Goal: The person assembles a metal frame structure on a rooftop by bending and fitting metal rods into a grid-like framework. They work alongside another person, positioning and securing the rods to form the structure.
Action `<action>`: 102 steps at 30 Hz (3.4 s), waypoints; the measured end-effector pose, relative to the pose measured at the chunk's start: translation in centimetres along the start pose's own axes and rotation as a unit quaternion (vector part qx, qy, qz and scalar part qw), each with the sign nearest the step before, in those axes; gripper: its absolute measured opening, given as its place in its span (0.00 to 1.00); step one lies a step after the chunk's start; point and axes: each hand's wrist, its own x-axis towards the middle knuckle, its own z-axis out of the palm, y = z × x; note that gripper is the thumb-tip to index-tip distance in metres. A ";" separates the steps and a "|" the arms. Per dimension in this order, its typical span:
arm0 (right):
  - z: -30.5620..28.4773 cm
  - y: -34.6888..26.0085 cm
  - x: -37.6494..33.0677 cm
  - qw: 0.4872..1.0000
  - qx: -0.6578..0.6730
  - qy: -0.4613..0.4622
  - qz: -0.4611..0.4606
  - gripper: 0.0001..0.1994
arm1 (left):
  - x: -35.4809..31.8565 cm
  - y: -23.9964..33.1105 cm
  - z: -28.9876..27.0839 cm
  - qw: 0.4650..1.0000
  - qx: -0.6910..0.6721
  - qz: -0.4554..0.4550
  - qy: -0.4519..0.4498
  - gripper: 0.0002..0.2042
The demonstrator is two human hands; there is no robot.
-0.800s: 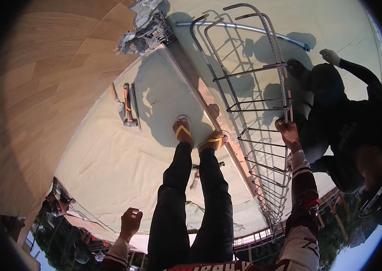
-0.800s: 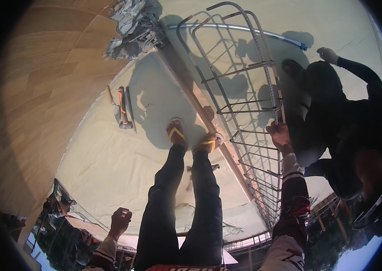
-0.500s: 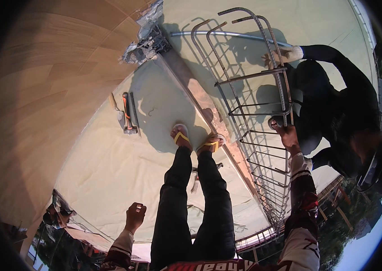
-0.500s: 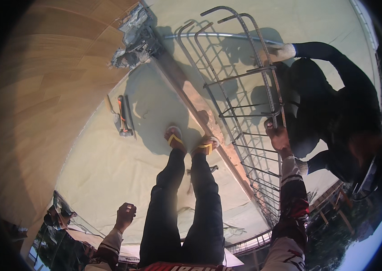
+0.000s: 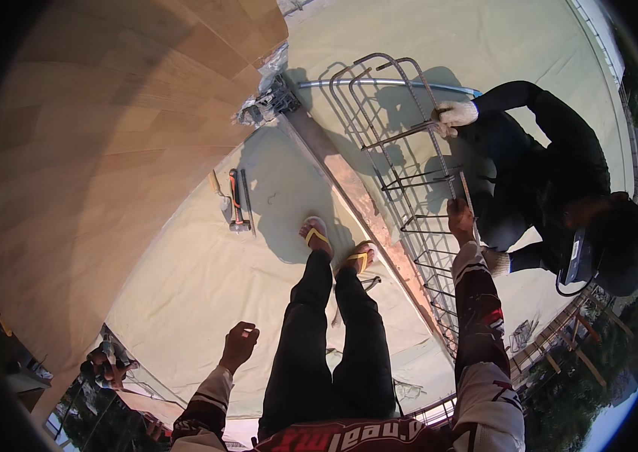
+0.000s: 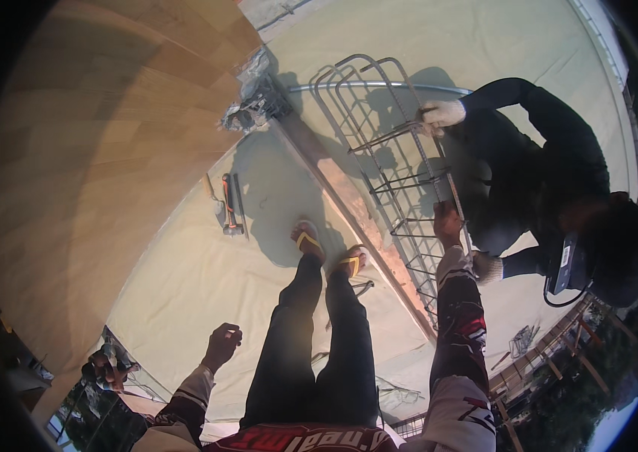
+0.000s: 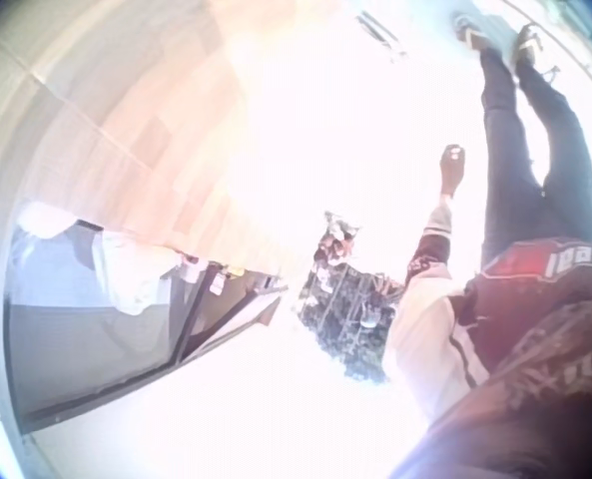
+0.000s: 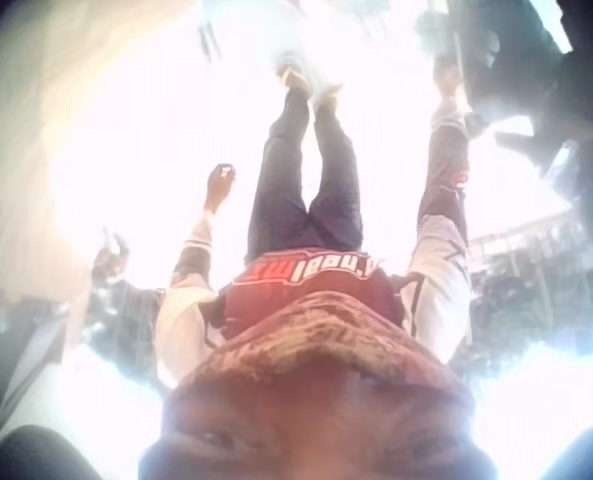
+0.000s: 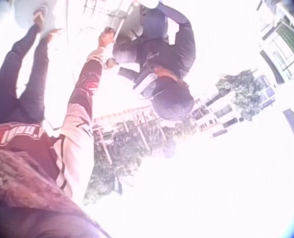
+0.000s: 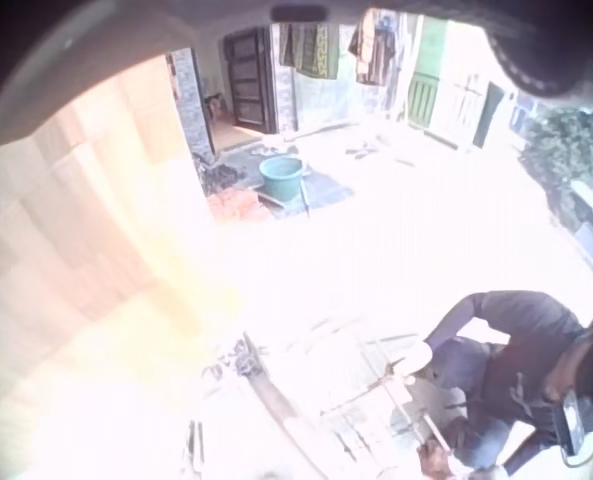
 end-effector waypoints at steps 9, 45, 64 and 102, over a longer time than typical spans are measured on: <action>2.0 -4.2 -6.7 0.981 -0.044 0.167 -0.083 0.34 | -3.0 7.1 1.4 0.993 0.077 0.094 0.002 0.15; 15.9 -26.0 -25.6 0.826 0.160 -0.227 0.491 0.25 | 71.5 55.6 6.2 0.760 0.452 0.440 0.155 0.18; 10.6 -25.3 -27.7 0.828 0.298 -0.096 0.464 0.22 | 47.2 73.9 -0.4 0.720 0.527 0.364 0.267 0.11; -11.5 -33.5 -20.7 0.598 0.721 -0.267 0.225 0.41 | -37.7 12.9 -16.3 0.969 0.214 0.124 0.003 0.17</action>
